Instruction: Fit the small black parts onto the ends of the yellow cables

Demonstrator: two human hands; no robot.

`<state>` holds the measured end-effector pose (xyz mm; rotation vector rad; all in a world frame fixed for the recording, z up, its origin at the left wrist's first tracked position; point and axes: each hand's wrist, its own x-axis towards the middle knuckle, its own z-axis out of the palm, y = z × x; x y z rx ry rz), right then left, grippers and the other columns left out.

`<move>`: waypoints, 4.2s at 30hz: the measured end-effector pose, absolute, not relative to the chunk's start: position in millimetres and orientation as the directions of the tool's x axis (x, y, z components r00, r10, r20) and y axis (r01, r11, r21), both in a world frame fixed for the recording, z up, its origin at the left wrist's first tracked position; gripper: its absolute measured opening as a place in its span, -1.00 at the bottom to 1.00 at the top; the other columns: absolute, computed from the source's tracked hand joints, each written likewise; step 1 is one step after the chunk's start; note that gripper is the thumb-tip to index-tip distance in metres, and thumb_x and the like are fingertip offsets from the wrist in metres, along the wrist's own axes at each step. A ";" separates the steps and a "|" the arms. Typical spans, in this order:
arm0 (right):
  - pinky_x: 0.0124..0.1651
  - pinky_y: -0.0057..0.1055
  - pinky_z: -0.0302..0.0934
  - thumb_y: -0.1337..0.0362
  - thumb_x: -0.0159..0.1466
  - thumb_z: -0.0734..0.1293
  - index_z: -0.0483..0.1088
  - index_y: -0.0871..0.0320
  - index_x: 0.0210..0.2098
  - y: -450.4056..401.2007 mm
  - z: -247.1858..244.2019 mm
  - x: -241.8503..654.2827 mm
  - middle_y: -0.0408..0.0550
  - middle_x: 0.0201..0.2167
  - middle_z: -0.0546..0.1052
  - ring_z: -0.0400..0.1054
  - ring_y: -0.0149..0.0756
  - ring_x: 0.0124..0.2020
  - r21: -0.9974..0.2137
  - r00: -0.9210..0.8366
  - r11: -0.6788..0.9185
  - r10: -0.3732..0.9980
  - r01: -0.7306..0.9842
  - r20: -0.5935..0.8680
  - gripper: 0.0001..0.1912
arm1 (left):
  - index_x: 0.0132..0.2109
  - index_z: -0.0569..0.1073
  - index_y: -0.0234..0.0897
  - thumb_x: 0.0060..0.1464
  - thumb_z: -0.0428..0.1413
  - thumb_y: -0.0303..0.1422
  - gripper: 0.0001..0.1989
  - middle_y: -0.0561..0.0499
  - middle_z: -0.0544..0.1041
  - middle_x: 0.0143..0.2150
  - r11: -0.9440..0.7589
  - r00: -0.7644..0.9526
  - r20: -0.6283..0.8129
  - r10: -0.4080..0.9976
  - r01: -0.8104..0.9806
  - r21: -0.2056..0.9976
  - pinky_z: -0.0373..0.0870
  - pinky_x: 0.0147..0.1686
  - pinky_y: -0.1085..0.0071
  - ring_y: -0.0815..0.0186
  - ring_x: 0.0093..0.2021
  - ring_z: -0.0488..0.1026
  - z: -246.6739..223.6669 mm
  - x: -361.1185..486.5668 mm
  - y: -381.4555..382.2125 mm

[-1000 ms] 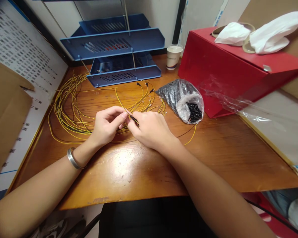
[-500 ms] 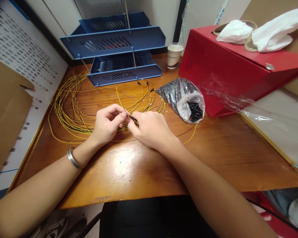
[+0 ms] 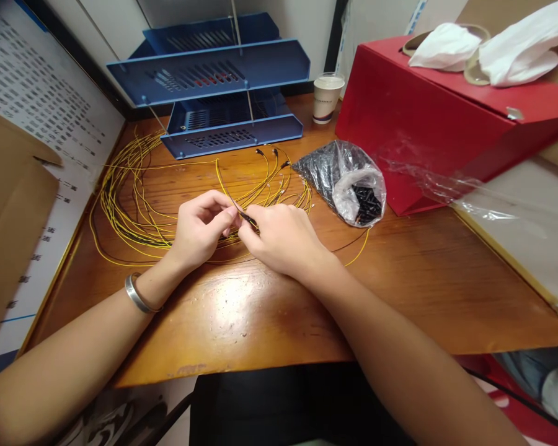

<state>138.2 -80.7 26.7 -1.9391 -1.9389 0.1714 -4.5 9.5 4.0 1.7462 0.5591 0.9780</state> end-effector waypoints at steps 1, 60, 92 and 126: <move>-0.36 -0.34 -0.15 0.17 0.39 0.17 0.54 0.15 -0.28 -80.7 26.6 138.1 -0.05 -0.46 0.57 0.35 -0.26 -0.45 -0.354 0.033 0.034 0.982 0.935 0.183 -0.66 | -0.41 0.42 -0.29 0.06 0.20 -0.33 -0.83 0.08 0.51 -0.55 -0.377 0.558 0.348 0.754 -0.067 0.924 0.33 -0.53 0.51 0.45 -0.58 0.38 4.3 -4.2 9.3; -0.40 -0.31 -0.14 0.20 0.36 0.14 0.54 0.21 -0.27 -84.4 31.2 138.1 0.10 -0.40 0.57 0.34 -0.21 -0.44 -0.209 -0.069 0.057 0.996 0.976 -0.051 -0.63 | -0.34 0.40 -0.25 0.30 0.10 -0.18 -0.71 0.11 0.47 -0.53 -0.634 0.653 0.447 0.611 0.067 0.770 0.34 -0.51 0.47 0.43 -0.54 0.41 -4.1 -3.2 6.0; -0.35 -0.32 -0.01 0.25 0.36 0.15 0.55 0.24 -0.25 -87.2 36.1 134.0 0.13 -0.33 0.60 0.36 -0.21 -0.41 -0.178 -0.112 0.101 0.992 0.979 -0.050 -0.65 | -0.37 0.42 -0.26 0.30 0.09 -0.08 -0.63 0.07 0.49 -0.50 -0.699 0.660 0.487 0.572 0.082 0.711 0.29 -0.49 0.43 0.42 -0.51 0.39 -2.2 -4.7 6.0; -0.39 -0.33 -0.11 0.12 0.37 0.14 0.54 0.17 -0.30 -82.7 31.0 136.9 0.08 -0.41 0.59 0.38 -0.18 -0.42 -0.265 0.202 -0.175 0.976 0.948 0.079 -0.60 | -0.34 0.45 -0.28 0.27 0.07 -0.29 -0.77 0.07 0.53 -0.46 -0.631 0.654 0.380 0.654 0.194 0.752 0.27 -0.45 0.45 0.42 -0.50 0.36 -0.8 -5.1 8.5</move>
